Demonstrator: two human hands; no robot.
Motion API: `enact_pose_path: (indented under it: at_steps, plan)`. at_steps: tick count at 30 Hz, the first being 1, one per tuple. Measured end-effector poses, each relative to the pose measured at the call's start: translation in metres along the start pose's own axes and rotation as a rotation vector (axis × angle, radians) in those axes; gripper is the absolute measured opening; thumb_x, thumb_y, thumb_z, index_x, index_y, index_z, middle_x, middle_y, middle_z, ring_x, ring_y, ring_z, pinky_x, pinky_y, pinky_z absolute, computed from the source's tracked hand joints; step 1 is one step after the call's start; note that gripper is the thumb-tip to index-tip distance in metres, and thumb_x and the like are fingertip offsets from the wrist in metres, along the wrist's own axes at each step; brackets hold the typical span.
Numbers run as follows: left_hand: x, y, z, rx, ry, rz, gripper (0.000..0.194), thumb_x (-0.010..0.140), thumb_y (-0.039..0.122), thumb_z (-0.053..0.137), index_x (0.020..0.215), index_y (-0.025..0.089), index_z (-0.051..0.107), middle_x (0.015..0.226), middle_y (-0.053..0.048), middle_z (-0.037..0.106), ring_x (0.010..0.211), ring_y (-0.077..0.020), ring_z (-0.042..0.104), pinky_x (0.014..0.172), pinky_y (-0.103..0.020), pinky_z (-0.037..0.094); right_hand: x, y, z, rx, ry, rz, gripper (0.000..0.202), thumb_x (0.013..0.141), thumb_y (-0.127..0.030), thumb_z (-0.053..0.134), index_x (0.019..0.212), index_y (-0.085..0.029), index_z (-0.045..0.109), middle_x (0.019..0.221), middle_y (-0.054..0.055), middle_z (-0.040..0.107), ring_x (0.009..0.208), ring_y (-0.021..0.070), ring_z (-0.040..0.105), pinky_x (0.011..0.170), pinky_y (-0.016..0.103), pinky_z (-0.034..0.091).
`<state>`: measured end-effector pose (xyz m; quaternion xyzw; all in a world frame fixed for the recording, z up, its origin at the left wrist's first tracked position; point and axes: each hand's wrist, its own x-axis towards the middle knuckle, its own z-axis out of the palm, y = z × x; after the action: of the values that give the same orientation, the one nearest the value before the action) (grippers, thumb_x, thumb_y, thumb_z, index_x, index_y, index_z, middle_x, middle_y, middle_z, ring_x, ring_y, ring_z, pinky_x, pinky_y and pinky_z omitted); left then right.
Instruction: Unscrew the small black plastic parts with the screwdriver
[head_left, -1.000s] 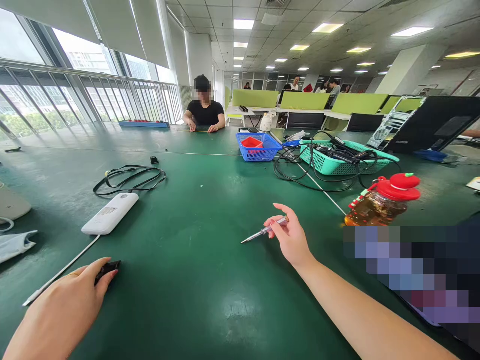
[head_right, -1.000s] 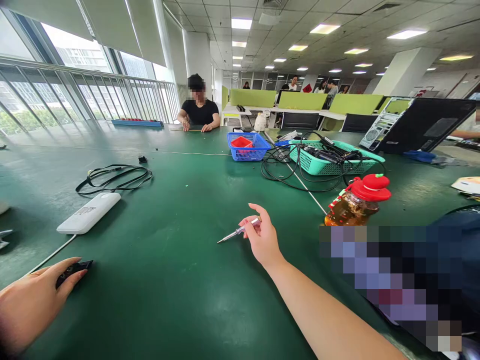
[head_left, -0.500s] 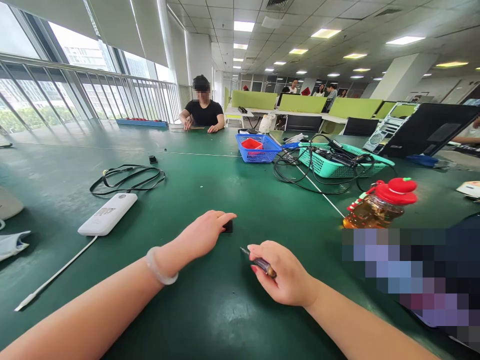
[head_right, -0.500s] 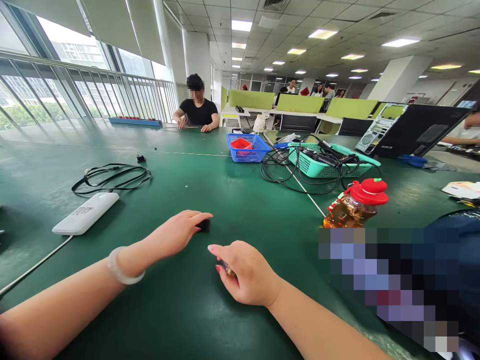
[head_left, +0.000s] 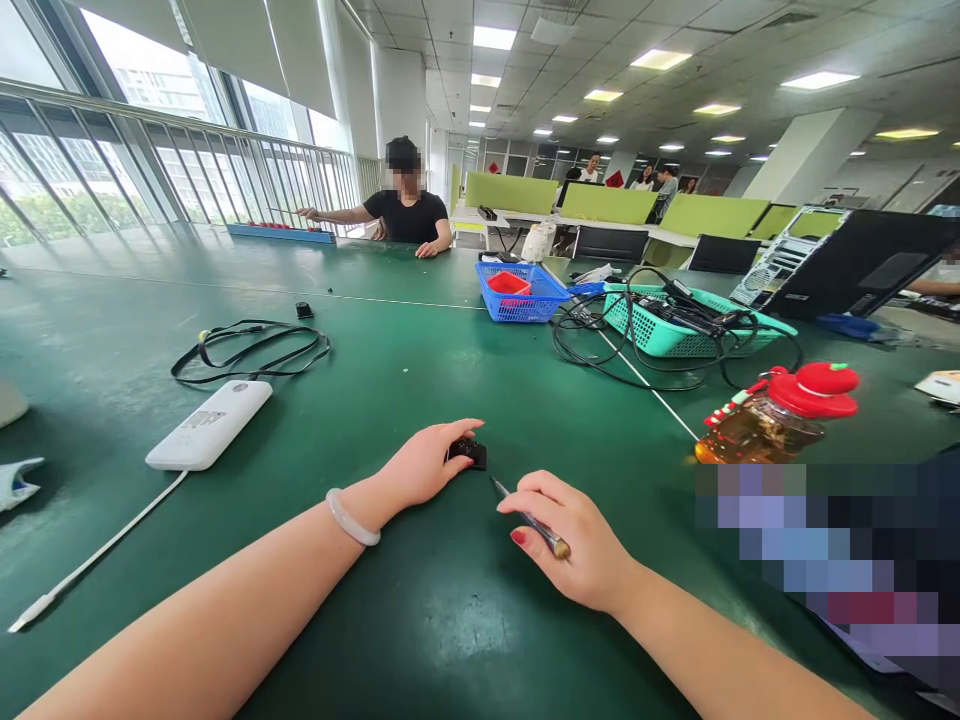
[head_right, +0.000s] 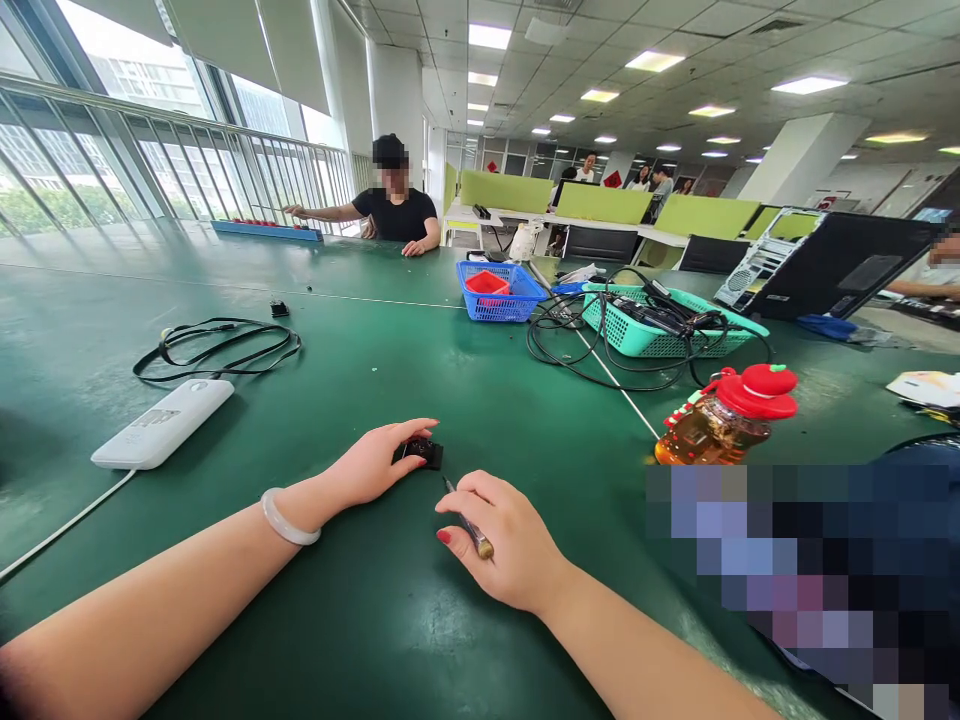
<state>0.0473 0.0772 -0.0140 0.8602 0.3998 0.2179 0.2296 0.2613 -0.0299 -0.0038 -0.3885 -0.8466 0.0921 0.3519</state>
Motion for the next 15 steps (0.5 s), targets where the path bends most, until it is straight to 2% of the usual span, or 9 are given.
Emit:
enact_pose_path:
  at_steps: [6,10,12,15]
  plan:
    - [-0.0007,-0.0020,0.0018,0.021,-0.015,-0.036,0.051,0.087,0.026,0.060,0.136,0.029,0.048,0.119,-0.005,0.067,0.108,-0.0227,0.061,0.097,-0.039,0.048,0.0011,-0.0015,-0.0035,-0.120,0.128,0.038,0.049,0.099,-0.054,0.030,0.093,-0.018,0.063,0.078,0.006,0.060,0.069,0.0171,0.055,0.063,0.030,0.045]
    - [-0.0011,-0.0044,0.0038,0.032,0.004,-0.036,0.052,0.086,0.026,0.061,0.136,0.029,0.048,0.117,-0.005,0.067,0.108,-0.0230,0.060,0.098,-0.039,0.048,0.0010,-0.0016,-0.0032,-0.128,0.133,-0.046,0.054,0.099,-0.058,0.024,0.087,-0.019,0.061,0.064,0.001,0.059,0.057,0.0140,0.049,0.072,0.034,0.045]
    - [-0.0009,-0.0042,0.0035,0.034,0.010,-0.041,0.053,0.085,0.026,0.062,0.136,0.027,0.048,0.117,-0.005,0.068,0.109,-0.0234,0.059,0.099,-0.040,0.047,0.0010,-0.0021,-0.0023,-0.144,0.130,-0.121,0.047,0.099,-0.054,0.031,0.088,-0.020,0.061,0.063,-0.001,0.058,0.056,0.0128,0.049,0.083,0.037,0.045]
    - [-0.0006,-0.0022,0.0015,0.046,0.014,-0.049,0.052,0.084,0.027,0.063,0.134,0.026,0.051,0.115,-0.006,0.068,0.110,-0.0240,0.058,0.099,-0.040,0.047,0.0010,-0.0039,-0.0009,-0.201,0.118,-0.191,0.020,0.097,-0.033,0.046,0.090,-0.021,0.061,0.067,-0.002,0.060,0.061,0.0125,0.053,0.092,0.040,0.043]
